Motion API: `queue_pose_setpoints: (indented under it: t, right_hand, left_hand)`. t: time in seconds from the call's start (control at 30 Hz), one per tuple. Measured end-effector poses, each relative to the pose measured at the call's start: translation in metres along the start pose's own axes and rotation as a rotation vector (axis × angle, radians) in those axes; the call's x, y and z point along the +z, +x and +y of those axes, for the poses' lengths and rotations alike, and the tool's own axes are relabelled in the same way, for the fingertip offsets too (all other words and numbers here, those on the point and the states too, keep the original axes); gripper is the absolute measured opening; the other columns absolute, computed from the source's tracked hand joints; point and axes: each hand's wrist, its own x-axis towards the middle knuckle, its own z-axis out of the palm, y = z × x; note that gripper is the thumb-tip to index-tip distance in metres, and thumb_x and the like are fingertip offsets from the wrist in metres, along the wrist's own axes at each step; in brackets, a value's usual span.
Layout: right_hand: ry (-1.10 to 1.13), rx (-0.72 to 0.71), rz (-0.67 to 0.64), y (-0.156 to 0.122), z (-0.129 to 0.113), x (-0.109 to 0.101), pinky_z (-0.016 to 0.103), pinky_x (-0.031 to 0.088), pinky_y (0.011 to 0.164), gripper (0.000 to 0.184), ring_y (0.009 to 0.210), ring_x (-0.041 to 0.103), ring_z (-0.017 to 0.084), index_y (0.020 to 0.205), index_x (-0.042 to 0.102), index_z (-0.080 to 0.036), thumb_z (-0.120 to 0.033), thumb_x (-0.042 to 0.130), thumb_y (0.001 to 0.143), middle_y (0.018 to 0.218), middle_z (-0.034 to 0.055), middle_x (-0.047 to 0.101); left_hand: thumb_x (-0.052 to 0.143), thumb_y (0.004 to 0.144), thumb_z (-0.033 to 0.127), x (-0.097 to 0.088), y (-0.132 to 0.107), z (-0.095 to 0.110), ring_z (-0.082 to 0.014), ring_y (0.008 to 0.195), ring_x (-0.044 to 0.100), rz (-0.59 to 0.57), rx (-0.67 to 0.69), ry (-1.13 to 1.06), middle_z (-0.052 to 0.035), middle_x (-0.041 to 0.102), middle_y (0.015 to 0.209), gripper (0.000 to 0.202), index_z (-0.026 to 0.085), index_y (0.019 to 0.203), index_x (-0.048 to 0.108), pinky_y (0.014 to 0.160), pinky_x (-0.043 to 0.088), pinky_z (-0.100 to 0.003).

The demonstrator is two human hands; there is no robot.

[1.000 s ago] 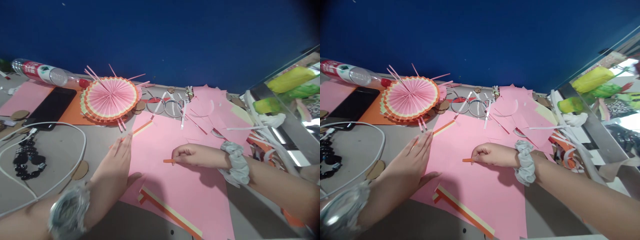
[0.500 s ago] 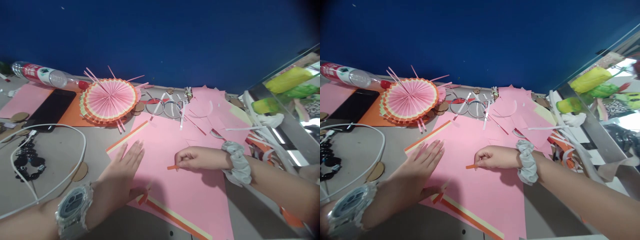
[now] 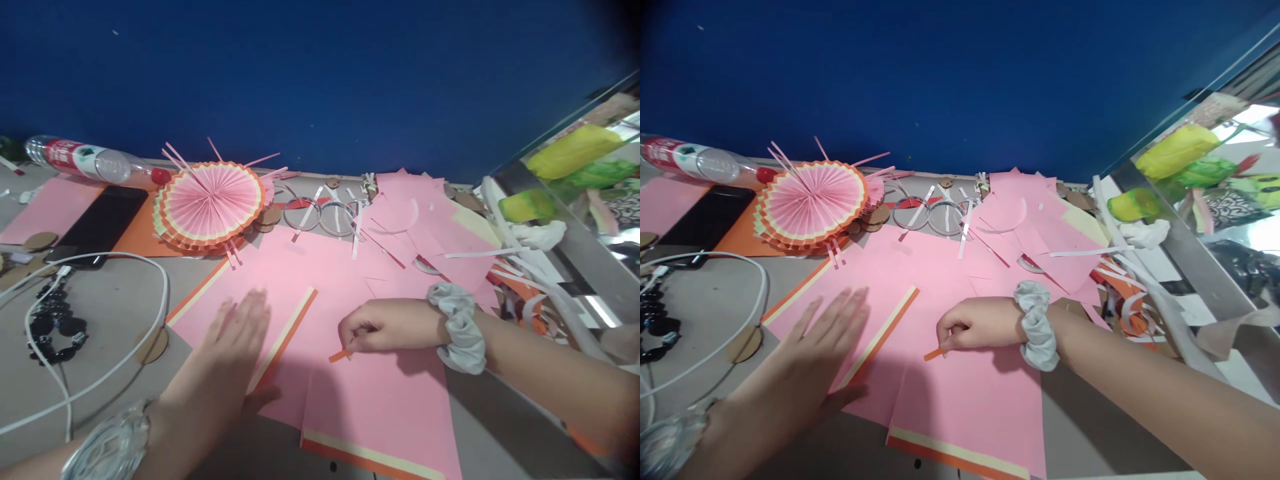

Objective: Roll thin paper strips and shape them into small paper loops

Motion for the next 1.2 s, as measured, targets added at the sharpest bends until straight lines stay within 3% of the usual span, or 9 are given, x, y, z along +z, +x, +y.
queue_pose_setpoints:
  t: [0.1,0.2,0.3,0.47,0.6,0.93,1.2]
  right_hand:
    - [-0.024,-0.047,-0.037,0.002,-0.002,0.0,0.019,0.031,0.054,0.02,0.056,0.042,0.007,0.087,0.064,-0.018,-0.031,0.049,0.082,0.064,-0.0032,0.051]
    - [-0.016,-0.109,-0.098,-0.002,-0.002,0.0,0.019,0.031,0.054,0.021,0.057,0.043,0.007,0.09,0.064,-0.018,-0.032,0.05,0.083,0.065,-0.0032,0.052]
    - [0.025,-0.081,-0.06,-0.01,-0.001,0.001,0.019,0.031,0.053,0.023,0.056,0.041,0.007,0.089,0.063,-0.017,-0.034,0.049,0.084,0.064,-0.0035,0.05]
    - [0.232,0.017,0.161,-0.015,0.002,0.011,0.02,0.029,0.051,0.03,0.055,0.034,0.007,0.087,0.06,-0.015,-0.042,0.046,0.084,0.063,-0.0038,0.043]
    - [0.414,0.052,0.188,-0.007,0.004,0.021,0.02,0.028,0.048,0.034,0.051,0.032,0.006,0.085,0.057,-0.016,-0.047,0.046,0.083,0.062,-0.0042,0.042]
    - [0.466,0.037,0.2,0.009,-0.003,0.017,0.02,0.026,0.046,0.03,0.046,0.031,0.005,0.076,0.053,-0.016,-0.046,0.051,0.08,0.056,-0.0062,0.041]
    - [0.562,0.095,0.184,0.009,-0.004,0.019,0.018,0.021,0.039,0.036,0.041,0.028,0.003,0.079,0.051,-0.016,-0.052,0.053,0.078,0.055,-0.0076,0.04]
  left_hand:
    - [0.041,0.077,0.067,-0.003,0.009,0.009,-0.0303,0.134,0.015,-0.031,0.293,-0.046,-0.0107,0.013,0.149,0.083,0.014,0.139,0.028,0.107,0.013,-0.051]
    - [0.029,0.082,0.066,-0.004,0.018,0.015,-0.0286,0.134,0.016,-0.032,0.399,-0.11,-0.007,0.014,0.149,0.075,0.017,0.14,0.026,0.106,0.015,-0.049]
    - [0.025,0.083,0.065,-0.004,0.018,0.024,-0.0279,0.135,0.012,0.019,0.393,-0.109,-0.0099,0.02,0.147,0.076,0.011,0.138,0.03,0.108,0.011,-0.046]
    - [0.033,0.078,0.068,0.0,0.001,0.053,-0.03,0.135,0.01,0.086,0.31,-0.073,-0.0172,0.035,0.14,0.082,0.004,0.128,0.046,0.109,0.002,-0.043]
    - [0.035,0.08,0.061,0.004,-0.007,0.069,-0.0327,0.133,0.017,0.114,0.304,-0.063,-0.0176,0.04,0.137,0.074,0.004,0.126,0.049,0.109,-0.003,-0.045]
    - [0.033,0.088,0.051,0.009,-0.001,0.053,-0.0266,0.128,0.025,0.139,0.348,-0.226,-0.0115,0.033,0.142,0.055,0.013,0.126,0.046,0.107,0.002,-0.046]
    - [0.035,0.087,0.047,0.018,0.001,0.047,-0.0303,0.129,0.023,0.191,0.401,-0.235,-0.0115,0.038,0.138,0.051,0.014,0.123,0.047,0.105,0.0,-0.05]
